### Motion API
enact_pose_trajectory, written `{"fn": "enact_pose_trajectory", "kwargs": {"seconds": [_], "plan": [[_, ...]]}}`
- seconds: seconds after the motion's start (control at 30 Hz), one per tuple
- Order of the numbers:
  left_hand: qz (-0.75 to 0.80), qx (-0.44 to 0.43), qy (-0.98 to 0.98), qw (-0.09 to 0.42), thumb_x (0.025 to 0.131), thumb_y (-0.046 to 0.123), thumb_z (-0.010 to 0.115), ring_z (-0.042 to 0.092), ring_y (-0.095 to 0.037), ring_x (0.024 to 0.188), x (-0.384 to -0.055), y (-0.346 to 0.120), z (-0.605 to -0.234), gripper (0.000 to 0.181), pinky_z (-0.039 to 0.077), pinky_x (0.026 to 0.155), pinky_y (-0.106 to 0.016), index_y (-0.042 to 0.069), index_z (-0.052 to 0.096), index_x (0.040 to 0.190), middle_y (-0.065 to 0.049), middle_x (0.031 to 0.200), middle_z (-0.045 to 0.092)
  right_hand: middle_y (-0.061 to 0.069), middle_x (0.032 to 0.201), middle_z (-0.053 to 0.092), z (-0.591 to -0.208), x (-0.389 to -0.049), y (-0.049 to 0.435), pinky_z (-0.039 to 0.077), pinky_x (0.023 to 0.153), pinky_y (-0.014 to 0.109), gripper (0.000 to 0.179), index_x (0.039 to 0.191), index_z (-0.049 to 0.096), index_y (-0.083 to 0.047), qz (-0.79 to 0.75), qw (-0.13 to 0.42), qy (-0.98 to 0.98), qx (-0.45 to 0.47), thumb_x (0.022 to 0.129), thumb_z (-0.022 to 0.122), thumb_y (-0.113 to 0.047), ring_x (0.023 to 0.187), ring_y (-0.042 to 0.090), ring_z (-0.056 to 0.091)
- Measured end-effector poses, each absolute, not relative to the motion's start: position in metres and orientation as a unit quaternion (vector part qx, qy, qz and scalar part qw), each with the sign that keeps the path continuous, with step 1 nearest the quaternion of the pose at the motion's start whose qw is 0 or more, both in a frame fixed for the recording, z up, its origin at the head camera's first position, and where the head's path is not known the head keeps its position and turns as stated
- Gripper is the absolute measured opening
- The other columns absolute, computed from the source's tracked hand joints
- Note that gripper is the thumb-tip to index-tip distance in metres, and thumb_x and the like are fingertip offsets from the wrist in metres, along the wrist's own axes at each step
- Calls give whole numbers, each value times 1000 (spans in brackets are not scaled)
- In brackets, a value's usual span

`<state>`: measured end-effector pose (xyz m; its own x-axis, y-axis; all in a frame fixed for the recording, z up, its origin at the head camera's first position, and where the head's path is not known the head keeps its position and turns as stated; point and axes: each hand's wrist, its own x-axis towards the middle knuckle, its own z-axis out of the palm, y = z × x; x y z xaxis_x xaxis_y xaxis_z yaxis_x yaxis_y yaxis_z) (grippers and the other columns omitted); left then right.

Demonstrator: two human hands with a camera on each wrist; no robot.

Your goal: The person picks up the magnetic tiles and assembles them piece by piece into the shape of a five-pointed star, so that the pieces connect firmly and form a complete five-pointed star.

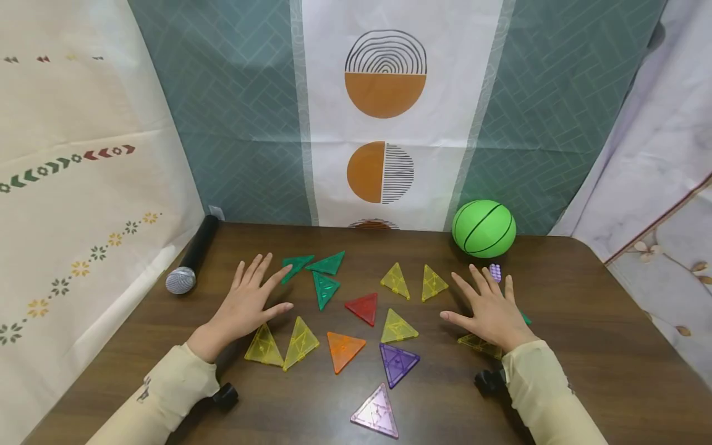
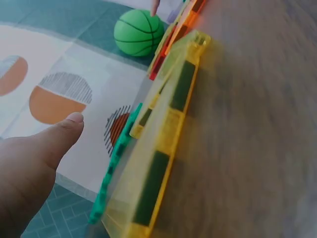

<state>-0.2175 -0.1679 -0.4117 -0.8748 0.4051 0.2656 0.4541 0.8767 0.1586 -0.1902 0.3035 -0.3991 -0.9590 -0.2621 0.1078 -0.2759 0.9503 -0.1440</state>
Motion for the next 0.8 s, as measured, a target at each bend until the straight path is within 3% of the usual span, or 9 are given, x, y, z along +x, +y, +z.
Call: {"fn": "enact_pose_trajectory", "kwargs": {"seconds": [0.2, 0.47, 0.6, 0.8], "plan": [[-107, -233, -958, 131, 86, 57, 60, 7, -38, 150, -212, -162, -404, 79, 0, 119, -60, 27, 29, 152, -19, 160, 13, 23, 157, 20, -392, -189, 299, -5, 111, 71, 86, 152, 30, -18, 71, 64, -985, 147, 85, 55, -66, 142, 48, 19], [-104, -273, -943, 158, 85, 56, 62, 13, -37, 149, -202, -147, -391, 80, 7, 119, -59, 26, 30, 152, -17, 160, 17, 23, 155, 26, -375, -182, 285, 4, 115, 65, 82, 149, 34, -19, 70, 96, -979, 164, 85, 57, -64, 142, 46, 24], [-113, -295, -934, 167, 83, 54, 66, 14, -37, 148, -196, -139, -387, 82, 9, 119, -59, 25, 31, 151, -16, 160, 18, 23, 152, 32, -368, -177, 277, 17, 114, 63, 78, 146, 40, -17, 82, 127, -969, 195, 84, 64, -57, 138, 45, 31], [-121, -333, -917, 182, 80, 54, 69, 21, -38, 146, -184, -124, -383, 84, 16, 117, -59, 23, 35, 150, -17, 158, 25, 20, 146, 42, -361, -165, 262, 38, 100, 63, 71, 140, 48, -13, 104, 174, -948, 246, 81, 73, -45, 128, 43, 45]]}}
